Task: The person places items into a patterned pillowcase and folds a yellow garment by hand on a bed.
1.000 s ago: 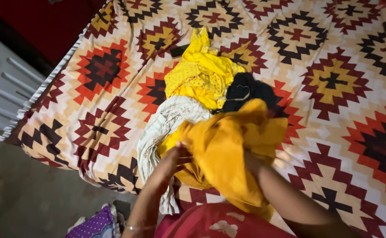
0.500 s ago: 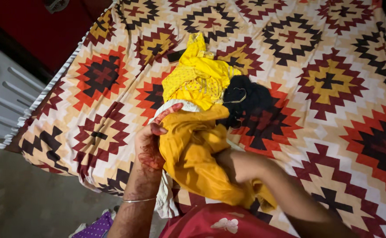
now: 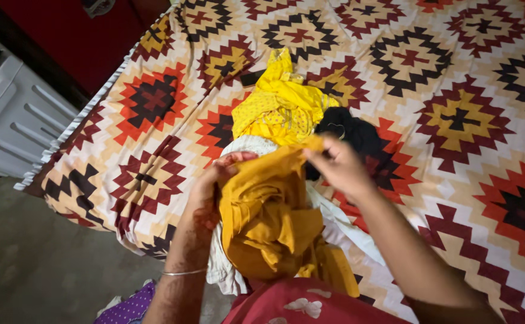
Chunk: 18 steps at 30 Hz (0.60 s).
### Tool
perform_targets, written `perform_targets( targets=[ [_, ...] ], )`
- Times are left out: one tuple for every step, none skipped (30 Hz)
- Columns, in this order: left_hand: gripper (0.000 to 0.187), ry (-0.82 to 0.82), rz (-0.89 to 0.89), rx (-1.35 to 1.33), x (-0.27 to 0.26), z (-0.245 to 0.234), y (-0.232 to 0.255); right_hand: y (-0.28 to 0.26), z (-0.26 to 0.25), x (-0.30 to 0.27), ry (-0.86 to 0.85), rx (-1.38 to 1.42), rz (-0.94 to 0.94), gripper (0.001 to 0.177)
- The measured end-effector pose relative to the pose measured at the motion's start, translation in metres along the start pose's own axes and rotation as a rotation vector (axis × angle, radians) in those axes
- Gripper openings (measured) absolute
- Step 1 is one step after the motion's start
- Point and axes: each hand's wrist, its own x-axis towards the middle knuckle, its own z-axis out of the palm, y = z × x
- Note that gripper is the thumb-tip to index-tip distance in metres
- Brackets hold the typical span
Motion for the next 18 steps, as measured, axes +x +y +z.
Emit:
perform_targets(
  targets=[
    [0.055,0.157,-0.099,0.421,0.0,-0.002,0.003,-0.009,-0.008,0.006,0.05,-0.041,-0.079,0.013],
    [0.052,0.315,-0.2,0.842,-0.001,-0.004,0.006,-0.02,-0.015,0.009,0.013,-0.004,-0.066,0.014],
    [0.048,0.473,-0.306,1.261,-0.002,-0.003,0.007,-0.031,-0.022,0.012,-0.024,0.03,-0.053,0.015],
    [0.045,0.383,-0.103,1.356,-0.002,0.0,0.006,-0.041,-0.025,0.013,-0.06,0.064,-0.039,0.017],
    [0.043,0.289,0.1,1.443,-0.003,0.006,0.003,-0.049,-0.021,0.014,-0.076,0.08,-0.021,0.018],
    [0.044,0.191,0.307,1.519,-0.004,0.011,0.003,-0.056,-0.016,0.015,-0.091,0.095,-0.004,0.02],
    [0.052,0.099,0.389,1.473,-0.004,0.018,0.002,-0.062,-0.009,0.015,-0.106,0.112,0.016,0.022],
    [0.059,0.008,0.469,1.424,-0.001,0.028,0.0,-0.067,-0.002,0.015,-0.136,0.096,-0.015,0.024],
    [0.067,-0.082,0.547,1.371,0.003,0.037,-0.001,-0.07,0.004,0.014,-0.168,0.079,-0.046,0.025],
    [0.067,-0.188,0.541,1.208,0.006,0.046,0.0,-0.074,0.007,0.013,-0.2,0.062,-0.076,0.027],
    [0.067,-0.288,0.533,1.043,0.009,0.055,0.002,-0.077,0.007,0.013,-0.229,0.123,0.025,0.026],
    [0.067,-0.385,0.522,0.876,0.012,0.061,0.005,-0.08,0.003,0.011,-0.257,0.184,0.127,0.026],
    [0.059,-0.305,0.407,0.981,0.014,0.067,0.009,-0.083,0.001,0.011,-0.285,0.244,0.227,0.026],
    [0.051,-0.225,0.288,1.081,0.015,0.071,0.013,-0.086,-0.003,0.011,-0.296,0.205,0.181,0.023],
    [0.044,-0.148,0.164,1.178,0.016,0.074,0.016,-0.089,-0.009,0.01,-0.303,0.166,0.135,0.021],
    [0.034,-0.168,0.135,1.157,0.016,0.075,0.018,-0.091,-0.012,0.01,-0.31,0.128,0.089,0.021],
    [0.026,-0.193,0.106,1.135,0.017,0.076,0.019,-0.091,-0.013,0.009,-0.33,0.178,0.081,0.021],
    [0.021,-0.217,0.076,1.114,0.018,0.076,0.02,-0.091,-0.013,0.007,-0.35,0.228,0.074,0.022]
  ],
)
